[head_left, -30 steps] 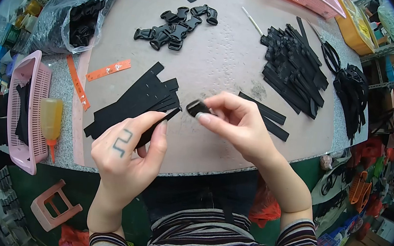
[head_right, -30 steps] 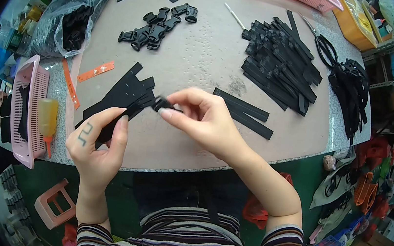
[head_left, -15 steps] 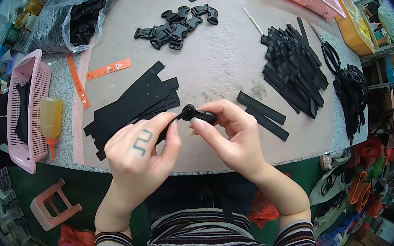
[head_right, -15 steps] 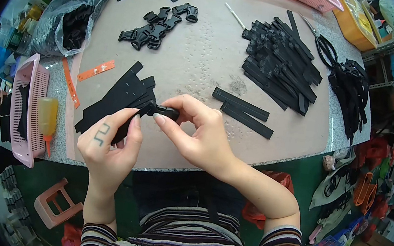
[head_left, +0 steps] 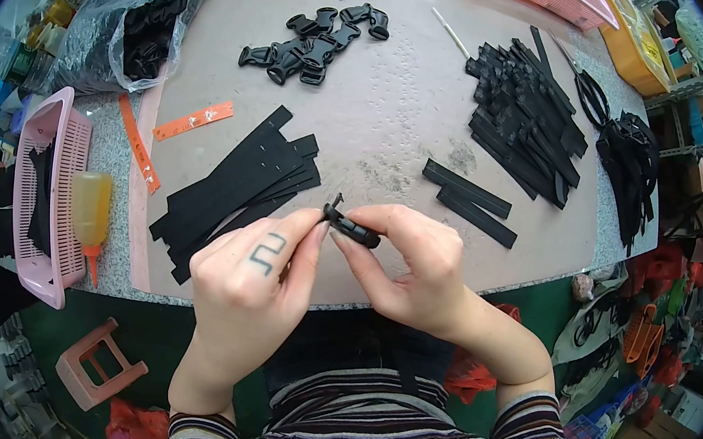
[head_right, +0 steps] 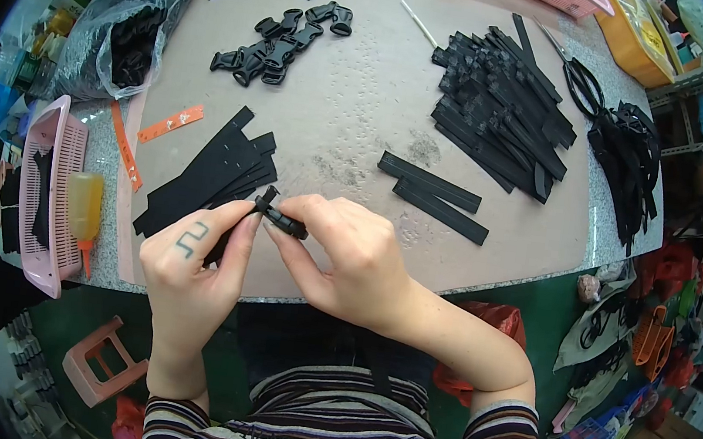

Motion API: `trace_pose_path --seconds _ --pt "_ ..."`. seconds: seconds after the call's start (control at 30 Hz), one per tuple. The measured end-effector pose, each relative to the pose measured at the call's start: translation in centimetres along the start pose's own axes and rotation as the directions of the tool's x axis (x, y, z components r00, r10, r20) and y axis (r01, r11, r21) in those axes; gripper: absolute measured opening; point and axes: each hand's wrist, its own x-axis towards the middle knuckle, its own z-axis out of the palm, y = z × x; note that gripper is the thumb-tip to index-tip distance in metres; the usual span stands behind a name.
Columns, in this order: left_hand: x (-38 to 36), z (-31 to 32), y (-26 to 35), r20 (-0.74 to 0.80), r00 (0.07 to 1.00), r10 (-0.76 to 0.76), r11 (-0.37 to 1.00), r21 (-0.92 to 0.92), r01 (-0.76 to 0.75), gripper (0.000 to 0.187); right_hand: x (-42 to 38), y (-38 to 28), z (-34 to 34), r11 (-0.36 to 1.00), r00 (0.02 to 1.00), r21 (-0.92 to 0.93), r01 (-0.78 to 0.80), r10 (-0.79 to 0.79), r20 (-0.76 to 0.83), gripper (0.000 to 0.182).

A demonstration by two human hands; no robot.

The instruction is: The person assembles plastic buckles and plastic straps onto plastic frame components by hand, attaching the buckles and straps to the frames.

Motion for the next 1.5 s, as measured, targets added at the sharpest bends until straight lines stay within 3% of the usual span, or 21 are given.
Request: trace_pose_path --seconds 0.1,0.13,0.2,0.3,0.5,0.63,0.73,0.8,0.93,1.03,1.27,1.37,1.5 --pt "0.6 -1.3 0.8 0.1 0.984 -0.15 0.986 -0.063 0.157 0.019 0.4 -0.4 -1.1 0.995 0.995 0.045 -0.089 0.086 0.058 0.02" --pt "0.4 -1.2 0.4 0.114 0.984 -0.136 0.983 -0.11 0.148 0.02 0.5 -0.6 -1.3 0.989 0.988 0.06 -0.137 0.131 0.086 0.02" --pt "0.0 -0.9 -0.8 0.139 0.985 -0.102 0.97 -0.204 0.13 0.023 0.2 -0.4 -1.0 0.993 0.992 0.062 -0.104 0.099 0.084 0.02" --pt "0.1 -1.1 -0.4 0.212 0.963 -0.169 0.952 -0.217 0.215 0.022 0.3 -0.8 -1.0 0.997 0.994 0.04 -0.065 0.061 0.091 0.02" --pt "-0.3 -0.7 -0.5 0.143 0.983 -0.117 0.966 -0.212 0.145 0.022 0.3 -1.2 -1.0 0.998 0.987 0.024 -0.06 0.056 0.148 0.021" --pt "-0.2 -1.5 0.1 0.187 0.982 -0.023 0.995 -0.087 0.04 0.028 0.6 -1.4 -1.3 0.996 0.962 -0.082 -0.022 0.043 0.269 0.027" --pt "0.2 -2.6 0.5 0.257 0.963 -0.086 0.986 -0.119 0.119 0.032 1.4 -1.9 -2.9 0.998 0.911 -0.038 -0.057 0.067 0.406 0.029" --pt "0.8 -3.9 0.2 0.359 0.922 -0.148 0.965 -0.151 0.213 0.035 1.6 -2.0 -3.8 0.982 0.85 0.102 -0.156 0.081 0.521 0.029" --pt "1.3 -4.0 -1.1 0.46 0.886 -0.061 0.906 -0.347 0.243 0.028 2.1 -2.4 -4.7 0.904 0.743 0.252 -0.346 0.1 0.661 0.027" --pt "1.8 -4.6 -0.9 0.554 0.825 -0.11 0.862 -0.361 0.357 0.021 2.2 -2.4 -4.9 0.862 0.691 0.267 -0.431 0.125 0.711 0.025" --pt "1.6 -4.4 -1.1 0.586 0.806 -0.078 0.828 -0.412 0.38 0.018 1.9 -1.9 -4.9 0.842 0.701 0.342 -0.417 0.058 0.711 0.025" --pt "1.7 -4.1 -0.8 0.642 0.752 -0.15 0.759 -0.413 0.504 0.019 1.6 -1.5 -4.7 0.827 0.712 0.374 -0.42 0.044 0.701 0.024" --pt "0.1 -2.2 -2.0 0.538 0.843 0.006 0.674 -0.625 0.395 0.012 0.9 -1.1 -4.3 0.759 0.702 0.431 -0.488 0.048 0.71 0.023"
